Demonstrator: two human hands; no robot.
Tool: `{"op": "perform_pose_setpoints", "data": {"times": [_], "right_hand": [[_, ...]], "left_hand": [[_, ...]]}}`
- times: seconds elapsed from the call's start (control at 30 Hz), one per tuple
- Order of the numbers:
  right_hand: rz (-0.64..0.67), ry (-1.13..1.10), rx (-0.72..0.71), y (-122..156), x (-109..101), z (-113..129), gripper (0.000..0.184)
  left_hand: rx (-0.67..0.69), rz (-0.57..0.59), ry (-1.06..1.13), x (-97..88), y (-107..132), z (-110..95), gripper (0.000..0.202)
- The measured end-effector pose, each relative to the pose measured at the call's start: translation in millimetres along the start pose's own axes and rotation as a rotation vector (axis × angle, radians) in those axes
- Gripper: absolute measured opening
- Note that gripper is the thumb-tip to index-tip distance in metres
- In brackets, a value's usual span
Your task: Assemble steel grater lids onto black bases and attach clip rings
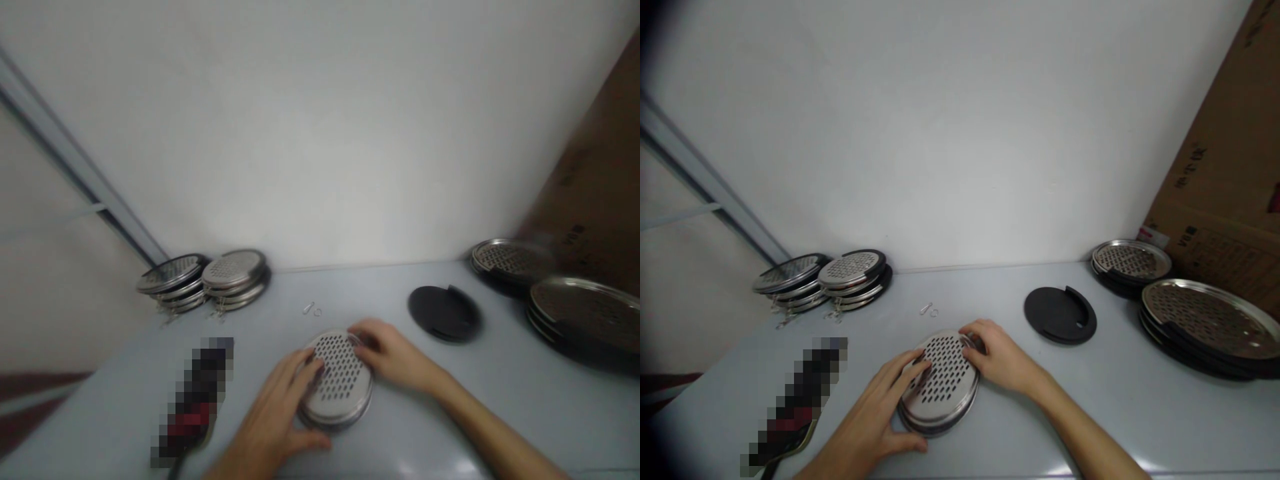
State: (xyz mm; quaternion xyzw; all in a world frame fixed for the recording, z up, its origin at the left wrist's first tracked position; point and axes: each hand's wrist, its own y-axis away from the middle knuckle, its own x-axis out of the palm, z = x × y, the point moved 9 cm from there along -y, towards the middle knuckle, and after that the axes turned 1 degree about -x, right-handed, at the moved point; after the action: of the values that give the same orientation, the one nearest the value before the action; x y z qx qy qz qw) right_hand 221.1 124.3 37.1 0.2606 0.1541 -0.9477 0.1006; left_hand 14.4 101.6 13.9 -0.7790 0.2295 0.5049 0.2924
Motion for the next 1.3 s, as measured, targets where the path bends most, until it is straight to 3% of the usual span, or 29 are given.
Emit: {"op": "perform_pose_setpoints", "data": {"times": [0.3,0.5,0.63,0.83,1.13,1.3], "right_hand": [[0.012,0.082,-0.136,18.2,4.0,34.2,0.024],[-0.037,0.172,-0.11,41.4,15.5,37.9,0.03],[-0.103,0.169,-0.022,54.0,21.8,27.9,0.046],[-0.149,0.185,-0.043,59.4,23.0,25.2,0.044],[-0.167,0.246,-0.036,64.6,20.6,30.8,0.039],[-0.18,0.266,-0.016,60.3,14.7,33.0,0.042]], "left_hand": [[0.102,-0.271,-0.312,11.6,16.6,-30.6,0.092],[0.102,-0.204,-0.213,10.9,16.9,-32.2,0.093],[0.003,-0.204,-0.03,4.5,15.1,-26.0,0.097],[-0.1,-0.224,0.134,1.2,15.4,-23.9,0.102],[-0.08,-0.245,0.146,0.6,18.9,-27.4,0.106],[-0.074,-0.273,0.118,-3.3,19.0,-30.0,0.089]]}}
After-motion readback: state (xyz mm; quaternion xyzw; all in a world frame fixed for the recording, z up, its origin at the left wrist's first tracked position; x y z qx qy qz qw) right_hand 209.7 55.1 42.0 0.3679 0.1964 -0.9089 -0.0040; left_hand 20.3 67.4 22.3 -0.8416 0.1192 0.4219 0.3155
